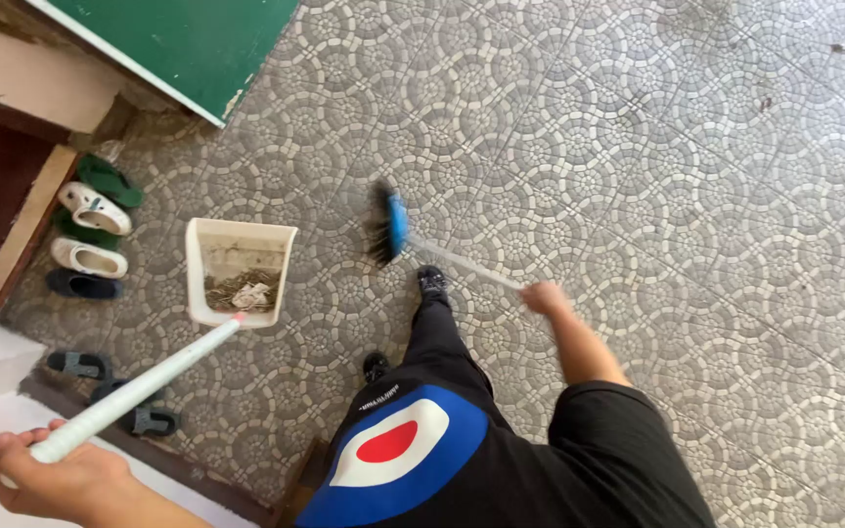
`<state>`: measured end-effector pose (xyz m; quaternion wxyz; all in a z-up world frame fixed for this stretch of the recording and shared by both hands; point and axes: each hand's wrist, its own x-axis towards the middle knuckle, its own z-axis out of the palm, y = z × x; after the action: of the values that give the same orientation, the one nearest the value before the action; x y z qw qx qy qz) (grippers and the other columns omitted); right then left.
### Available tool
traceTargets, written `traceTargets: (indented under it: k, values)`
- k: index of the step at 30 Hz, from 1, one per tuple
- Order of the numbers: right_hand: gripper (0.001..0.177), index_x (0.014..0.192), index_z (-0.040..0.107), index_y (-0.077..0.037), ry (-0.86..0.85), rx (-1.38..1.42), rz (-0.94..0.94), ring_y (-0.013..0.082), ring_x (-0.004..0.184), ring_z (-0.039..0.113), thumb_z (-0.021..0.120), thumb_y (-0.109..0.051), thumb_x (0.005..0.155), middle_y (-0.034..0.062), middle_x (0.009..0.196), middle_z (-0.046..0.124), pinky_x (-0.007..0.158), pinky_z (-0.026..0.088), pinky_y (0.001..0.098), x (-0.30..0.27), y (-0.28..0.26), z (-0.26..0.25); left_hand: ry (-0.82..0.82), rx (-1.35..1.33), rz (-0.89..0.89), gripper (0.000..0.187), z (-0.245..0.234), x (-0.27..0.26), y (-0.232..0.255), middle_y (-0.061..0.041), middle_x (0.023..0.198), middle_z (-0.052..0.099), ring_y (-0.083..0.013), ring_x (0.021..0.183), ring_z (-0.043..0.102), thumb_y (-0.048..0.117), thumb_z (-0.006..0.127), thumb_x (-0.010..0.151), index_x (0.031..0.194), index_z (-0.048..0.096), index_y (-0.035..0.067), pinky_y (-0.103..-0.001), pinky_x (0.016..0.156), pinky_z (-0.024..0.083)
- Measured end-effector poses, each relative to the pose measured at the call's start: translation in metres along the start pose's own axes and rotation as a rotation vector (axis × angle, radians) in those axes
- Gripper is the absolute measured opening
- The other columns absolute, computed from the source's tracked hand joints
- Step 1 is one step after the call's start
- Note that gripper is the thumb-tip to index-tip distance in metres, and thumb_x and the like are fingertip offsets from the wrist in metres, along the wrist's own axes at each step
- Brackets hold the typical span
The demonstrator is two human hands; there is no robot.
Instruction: The person sweeps debris on a patterned tile floor using a blue broom and a white dustpan, gathering the debris into the dustpan and moving across the room. The person repeatedly sweeps small patches and transfers the collected debris into the dustpan.
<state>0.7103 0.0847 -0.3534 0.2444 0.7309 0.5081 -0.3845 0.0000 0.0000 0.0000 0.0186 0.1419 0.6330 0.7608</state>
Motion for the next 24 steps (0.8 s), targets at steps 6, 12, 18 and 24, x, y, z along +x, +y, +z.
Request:
traceTargets:
  k: [6,12,18,24]
  values:
    - [0.049,0.128,0.072,-0.013,0.209,0.354,0.542,0.0394,0.124,0.063,0.051,-0.051,0.104,0.0165,0.13,0.068,0.096,0.053,0.0512,-0.073,0.064,-0.146,-0.054,-0.078,0.012,0.02,0.092,-0.025,-0.003,-0.015,0.086,0.062,-0.0239,0.078,0.062,0.007,0.079,0.096,0.101,0.06,0.004,-0.042,0.084,0.061]
    - [0.012,0.105,0.04,-0.009,-0.022,1.795,0.37,0.0071,0.046,0.034,0.052,-0.006,0.104,0.0015,0.073,0.044,0.033,0.026,0.0203,-0.026,-0.054,-0.132,-0.134,-0.106,0.011,0.023,0.132,-0.027,-0.005,-0.007,0.079,0.053,-0.0258,0.083,0.062,0.016,0.077,0.102,0.093,0.056,0.014,-0.043,0.087,0.06]
    - [0.039,0.133,0.055,-0.012,-0.163,0.829,-0.07,0.0146,0.049,0.043,0.057,-0.033,0.101,0.0068,0.077,0.049,0.034,0.039,0.0307,-0.044,-0.123,-0.135,-0.087,-0.152,-0.089,0.02,0.19,-0.043,0.019,-0.007,0.074,0.05,-0.02,0.08,0.058,0.021,0.071,0.093,0.084,0.056,0.01,-0.041,0.079,0.064]
    - [0.05,0.141,0.06,-0.031,-0.375,0.271,-0.396,0.016,0.057,0.051,0.058,-0.031,0.091,0.0022,0.077,0.057,0.045,0.043,0.0307,0.023,-0.242,-0.187,-0.153,-0.188,-0.205,0.019,0.27,-0.038,-0.011,-0.004,0.078,0.052,-0.0156,0.082,0.056,0.017,0.069,0.094,0.083,0.053,0.016,-0.039,0.082,0.057]
